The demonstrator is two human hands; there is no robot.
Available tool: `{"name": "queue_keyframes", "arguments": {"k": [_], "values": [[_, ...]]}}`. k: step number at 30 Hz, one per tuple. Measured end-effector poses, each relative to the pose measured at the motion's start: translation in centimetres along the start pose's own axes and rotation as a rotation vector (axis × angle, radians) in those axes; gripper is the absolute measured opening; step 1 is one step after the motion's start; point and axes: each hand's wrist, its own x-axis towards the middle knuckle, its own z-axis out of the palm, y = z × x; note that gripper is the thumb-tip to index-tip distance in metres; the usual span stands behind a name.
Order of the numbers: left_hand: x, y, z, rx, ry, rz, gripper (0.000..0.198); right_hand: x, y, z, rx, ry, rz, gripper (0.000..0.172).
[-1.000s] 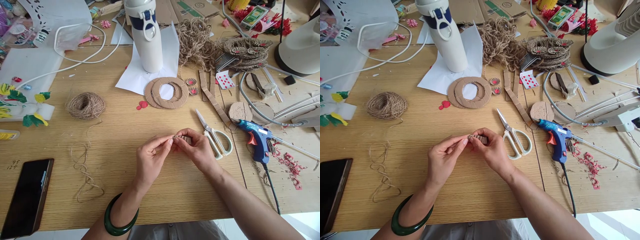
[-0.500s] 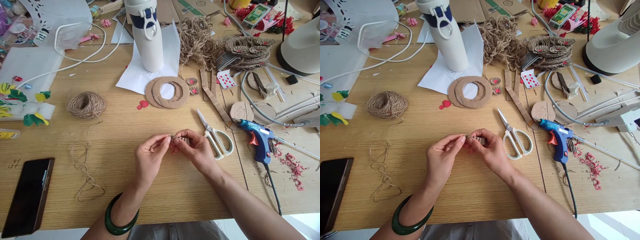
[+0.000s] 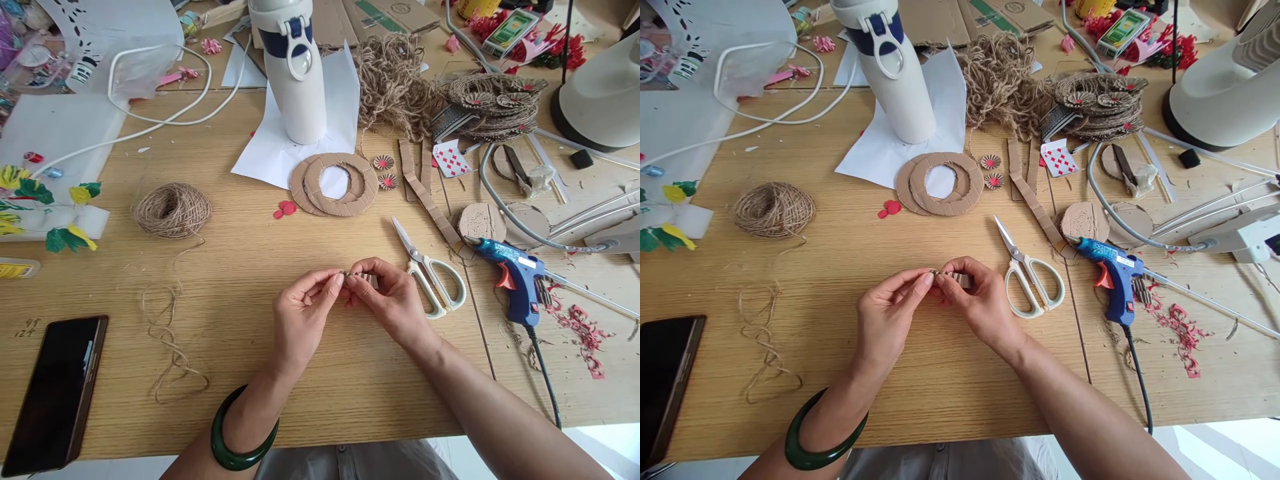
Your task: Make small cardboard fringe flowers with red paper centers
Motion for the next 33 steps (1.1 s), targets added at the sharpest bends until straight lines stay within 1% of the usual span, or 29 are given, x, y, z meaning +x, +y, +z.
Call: {"name": "queue_keyframes", "arguments": {"k": [4,8,11,14,17,19,22,26,28,33], "values": [[0.0,0.2,0.0,-0.011,-0.018,0.025,0.015,0.1,-0.1,-0.1,0.029,-0.013,0.006,0.027],[0.0,0.6,0.1,-0.139,-0.088,-0.046,0.017,0.2,-0.4,-0.1,0.129,-0.021,0.068,0.031],[0.2,0.7,0.0,-0.226,-0.114,-0.097,0.010,0.2,-0.5,0.0,0.202,-0.041,0.091,0.033],[0.5,0.6,-0.1,-0.272,-0.119,-0.155,0.008,0.3,-0.5,-0.1,0.281,-0.081,0.110,0.029],[0.8,0.5,-0.2,-0.293,-0.073,-0.184,0.008,0.3,-0.4,-0.2,0.332,-0.134,0.117,0.023],[0.9,0.4,-0.2,-0.287,-0.028,-0.172,0.009,0.4,-0.4,-0.2,0.327,-0.135,0.109,0.025],[1.0,0.3,-0.2,-0.271,0.011,-0.138,0.009,0.4,-0.5,-0.1,0.306,-0.097,0.086,0.030],[0.9,0.2,-0.2,-0.195,0.066,-0.055,0.009,0.3,-0.7,0.0,0.254,-0.090,0.040,0.026],[0.8,0.1,-0.2,-0.150,0.067,-0.016,0.009,0.3,-0.6,-0.1,0.208,-0.073,0.018,0.025],[0.3,0.2,0.0,-0.059,0.012,0.068,0.007,0.2,-0.5,-0.1,0.136,-0.068,0.027,0.028]]}}
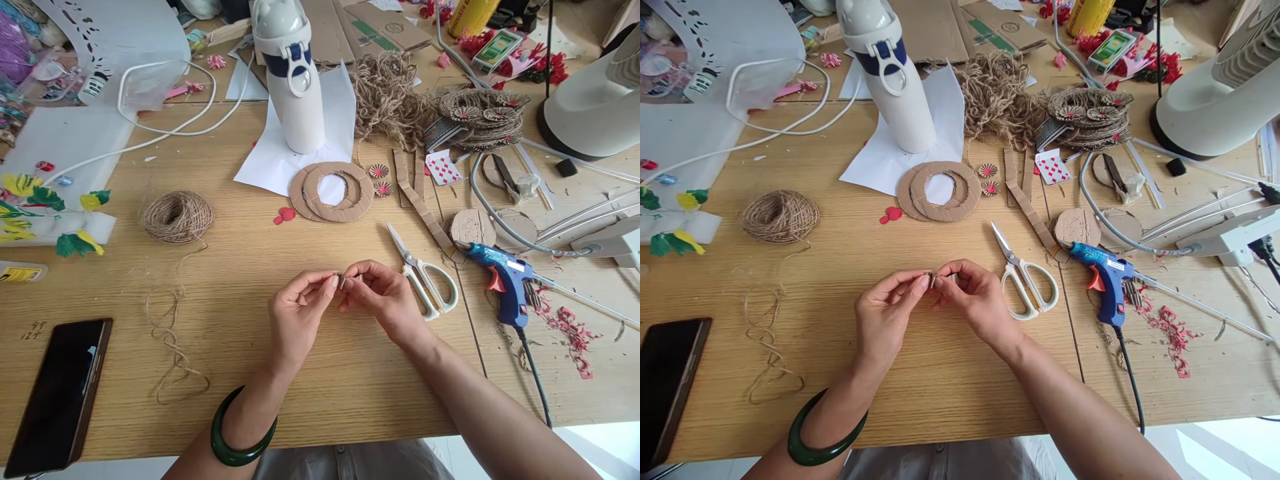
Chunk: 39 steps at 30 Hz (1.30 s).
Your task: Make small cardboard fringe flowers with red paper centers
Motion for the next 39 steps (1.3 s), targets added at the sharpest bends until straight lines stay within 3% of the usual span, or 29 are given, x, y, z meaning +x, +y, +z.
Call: {"name": "queue_keyframes", "arguments": {"k": [8,18,26,33,39], "values": [[-0.38,0.28,0.22,0.046,-0.016,0.008,0.007,0.00,0.18,0.09,-0.099,0.061,-0.040,0.026],[-0.22,0.24,0.09,0.094,0.040,0.000,0.012,-0.33,-0.39,0.27,-0.115,0.020,-0.047,0.025],[-0.24,-0.02,-0.18,0.173,-0.013,0.080,0.012,-0.25,-0.28,0.24,-0.146,0.049,-0.048,0.027],[-0.04,0.44,-0.25,0.224,-0.091,0.190,0.015,0.13,0.15,-0.14,-0.020,0.015,0.002,0.030],[-0.01,0.31,-0.20,0.182,-0.095,0.163,0.013,0.29,0.19,-0.37,-0.007,0.015,-0.007,0.027]]}}
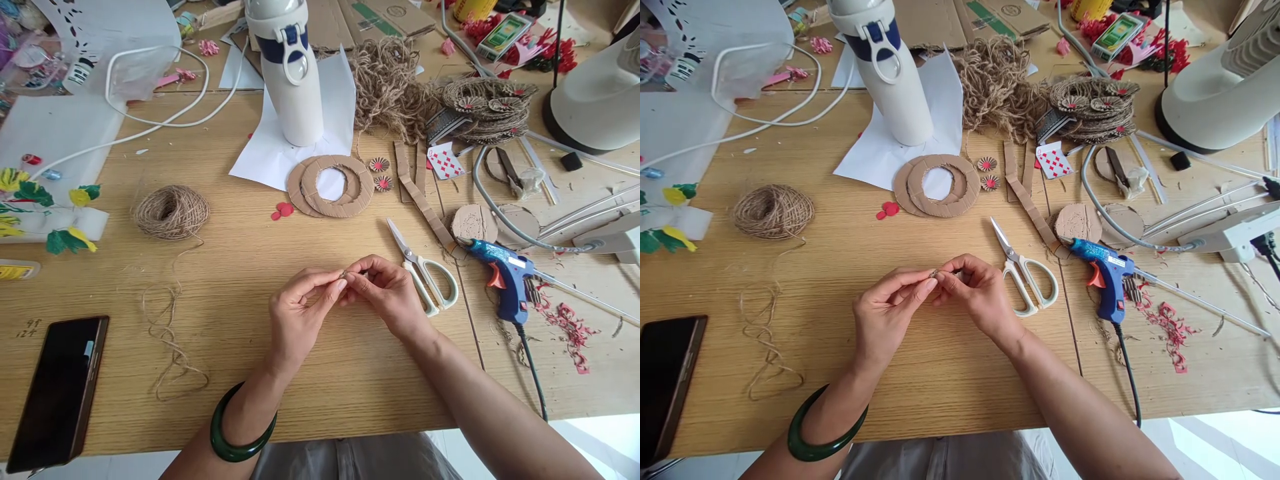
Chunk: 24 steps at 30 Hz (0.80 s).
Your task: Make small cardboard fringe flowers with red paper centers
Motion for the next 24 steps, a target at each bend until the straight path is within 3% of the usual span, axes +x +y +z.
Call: {"name": "queue_keyframes", "arguments": {"k": [9,24], "values": [[0.18,-0.40,0.14,-0.177,0.132,-0.238,0.015,0.00,-0.35,0.38,-0.014,0.001,0.006,0.028],[-0.11,-0.05,0.24,-0.052,0.076,-0.136,0.013,-0.15,-0.05,0.30,-0.020,0.015,0.029,0.025]]}}
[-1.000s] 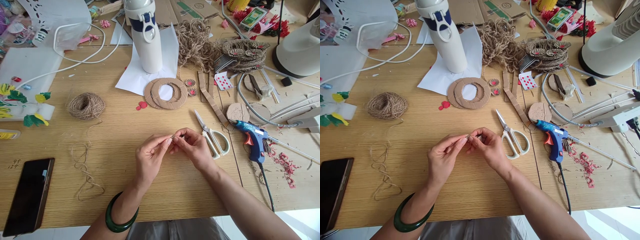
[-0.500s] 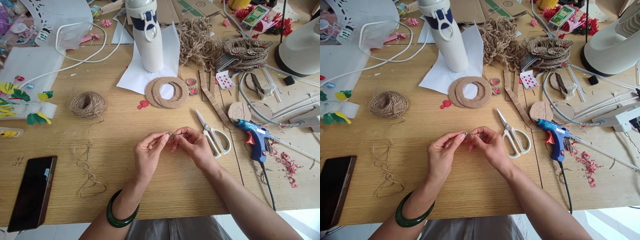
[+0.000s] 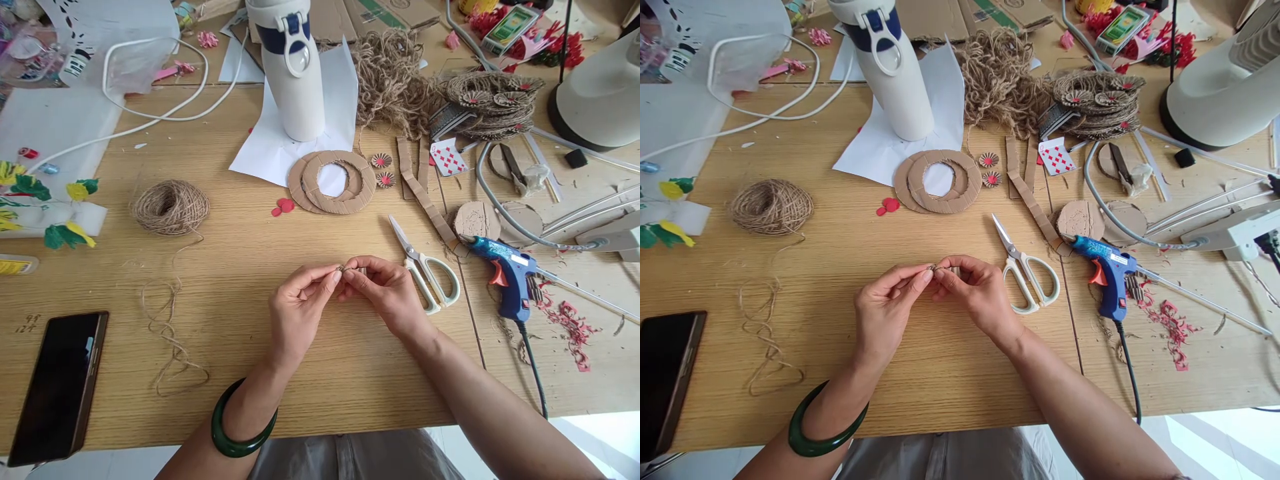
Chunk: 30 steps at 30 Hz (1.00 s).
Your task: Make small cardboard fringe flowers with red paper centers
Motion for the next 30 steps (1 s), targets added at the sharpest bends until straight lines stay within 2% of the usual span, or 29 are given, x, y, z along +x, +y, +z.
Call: {"name": "queue_keyframes", "arguments": {"k": [5,11,14,16,20,22,30], "values": [[0.01,0.12,-0.07,0.062,-0.037,0.130,0.014,-0.11,-0.11,-0.01,-0.014,0.001,0.004,0.027],[-0.04,0.25,-0.20,0.280,-0.011,0.318,0.019,-0.22,-0.11,0.10,-0.011,0.040,-0.013,0.024],[-0.02,0.37,-0.22,0.351,0.035,0.366,0.016,-0.26,-0.22,0.15,-0.041,0.025,-0.027,0.025],[0.02,0.29,-0.23,0.331,0.069,0.312,0.013,-0.27,-0.26,0.22,-0.039,-0.002,-0.033,0.024],[0.15,-0.15,-0.26,0.103,0.115,0.031,0.014,-0.19,-0.19,0.35,0.057,-0.048,0.007,0.023],[0.23,-0.32,-0.25,0.009,0.121,-0.043,0.015,-0.11,-0.11,0.35,0.058,-0.032,0.000,0.022],[0.09,-0.34,0.00,-0.012,0.055,-0.011,0.012,0.01,0.33,0.23,0.056,-0.009,0.003,0.026]]}}
